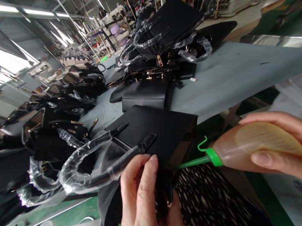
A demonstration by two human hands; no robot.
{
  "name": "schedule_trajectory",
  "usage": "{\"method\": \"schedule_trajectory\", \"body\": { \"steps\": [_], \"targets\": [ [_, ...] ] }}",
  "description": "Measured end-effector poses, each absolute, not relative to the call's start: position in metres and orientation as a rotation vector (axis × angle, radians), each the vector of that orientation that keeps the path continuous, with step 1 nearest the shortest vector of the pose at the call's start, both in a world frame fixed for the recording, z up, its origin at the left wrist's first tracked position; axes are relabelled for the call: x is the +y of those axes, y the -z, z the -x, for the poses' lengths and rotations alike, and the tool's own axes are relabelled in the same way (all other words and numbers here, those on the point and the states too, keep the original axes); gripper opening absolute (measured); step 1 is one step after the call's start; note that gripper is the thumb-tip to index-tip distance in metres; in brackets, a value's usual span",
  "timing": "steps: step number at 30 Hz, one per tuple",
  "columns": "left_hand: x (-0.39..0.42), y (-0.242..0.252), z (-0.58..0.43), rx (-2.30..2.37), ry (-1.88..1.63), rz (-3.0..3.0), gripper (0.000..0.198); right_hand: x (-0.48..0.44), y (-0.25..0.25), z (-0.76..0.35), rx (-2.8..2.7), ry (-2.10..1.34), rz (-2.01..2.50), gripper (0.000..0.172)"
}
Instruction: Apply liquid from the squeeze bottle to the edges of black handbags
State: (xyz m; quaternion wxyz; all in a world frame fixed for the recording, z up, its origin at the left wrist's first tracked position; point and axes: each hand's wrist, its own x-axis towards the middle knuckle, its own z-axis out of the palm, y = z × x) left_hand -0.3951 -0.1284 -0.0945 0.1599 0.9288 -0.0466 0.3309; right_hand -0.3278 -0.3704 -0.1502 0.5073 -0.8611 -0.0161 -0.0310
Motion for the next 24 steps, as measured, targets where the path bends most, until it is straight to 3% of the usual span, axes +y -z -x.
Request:
{"method": "schedule_trajectory", "body": {
  "steps": [9,24],
  "targets": [
    [-0.127,0.091,0.392,-0.089,-0.849,-2.572,0.04,-0.362,0.149,0.331,-0.046,0.091,2.056,0.044],
    [-0.125,0.091,0.389,-0.026,-0.893,-2.409,0.041,-0.353,0.149,0.338,0.097,-0.112,1.932,0.056]
  ]
}}
